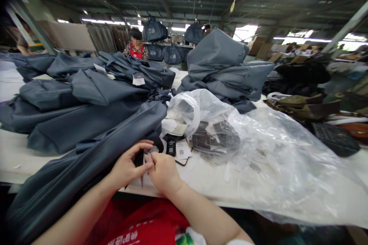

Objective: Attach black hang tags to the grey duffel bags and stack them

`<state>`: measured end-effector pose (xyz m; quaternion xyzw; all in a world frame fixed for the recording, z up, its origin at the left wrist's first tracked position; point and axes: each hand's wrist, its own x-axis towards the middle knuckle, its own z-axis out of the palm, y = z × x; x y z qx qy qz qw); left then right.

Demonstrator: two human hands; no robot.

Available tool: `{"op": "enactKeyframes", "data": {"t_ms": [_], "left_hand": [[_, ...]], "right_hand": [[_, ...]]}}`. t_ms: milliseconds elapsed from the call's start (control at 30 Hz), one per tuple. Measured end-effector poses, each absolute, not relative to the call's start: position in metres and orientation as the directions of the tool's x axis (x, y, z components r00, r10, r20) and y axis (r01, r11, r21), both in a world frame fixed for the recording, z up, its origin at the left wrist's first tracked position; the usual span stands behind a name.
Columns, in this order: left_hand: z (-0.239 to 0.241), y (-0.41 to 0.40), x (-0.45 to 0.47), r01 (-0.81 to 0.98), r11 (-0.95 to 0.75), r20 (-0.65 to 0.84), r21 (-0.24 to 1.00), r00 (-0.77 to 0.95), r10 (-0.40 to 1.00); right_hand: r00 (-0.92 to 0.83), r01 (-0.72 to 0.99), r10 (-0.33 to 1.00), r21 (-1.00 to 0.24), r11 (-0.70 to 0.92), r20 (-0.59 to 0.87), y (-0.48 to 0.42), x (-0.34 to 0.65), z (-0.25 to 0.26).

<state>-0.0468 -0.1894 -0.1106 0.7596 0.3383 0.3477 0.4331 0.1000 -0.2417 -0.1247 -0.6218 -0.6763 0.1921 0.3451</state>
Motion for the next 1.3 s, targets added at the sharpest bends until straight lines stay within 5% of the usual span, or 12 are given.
{"op": "enactKeyframes", "data": {"t_ms": [133, 367, 600, 833, 933, 1033, 1133, 1300], "left_hand": [[-0.113, -0.192, -0.039, 0.332, -0.383, 0.196, 0.862, 0.478, 0.856], [-0.122, -0.190, -0.040, 0.440, -0.493, 0.237, 0.750, 0.517, 0.823], [-0.129, -0.185, -0.035, 0.302, -0.433, 0.266, 0.849, 0.465, 0.845], [-0.119, -0.178, -0.023, 0.382, -0.266, 0.124, 0.885, 0.357, 0.926], [-0.116, -0.175, -0.030, 0.246, -0.095, -0.033, 0.965, 0.469, 0.883], [-0.110, -0.174, -0.039, 0.126, -0.050, -0.031, 0.991, 0.572, 0.820], [-0.102, -0.176, -0.045, 0.055, -0.019, -0.021, 0.998, 0.657, 0.753], [-0.084, -0.183, -0.062, 0.093, 0.052, -0.107, 0.994, 0.842, 0.529]], "right_hand": [[-0.098, 0.427, 0.986, -0.890, 0.161, 0.131, -0.245, 0.092, -0.129], [-0.296, 0.114, 0.954, -0.989, 0.092, 0.055, -0.247, 0.101, -0.128], [-0.125, 0.460, 0.992, -0.884, 0.086, 0.032, -0.247, 0.098, -0.130], [-0.285, 0.348, 0.958, -0.934, 0.077, -0.028, -0.252, 0.114, -0.123], [-0.137, 0.025, 0.991, -1.000, 0.003, -0.001, -0.248, 0.147, -0.115], [0.149, -0.283, 0.988, -0.955, 0.085, 0.044, -0.240, 0.178, -0.110], [0.246, -0.325, 0.968, -0.938, 0.121, 0.040, -0.235, 0.190, -0.110], [0.172, -0.299, 0.984, -0.949, 0.101, 0.050, -0.234, 0.174, -0.110]]}}
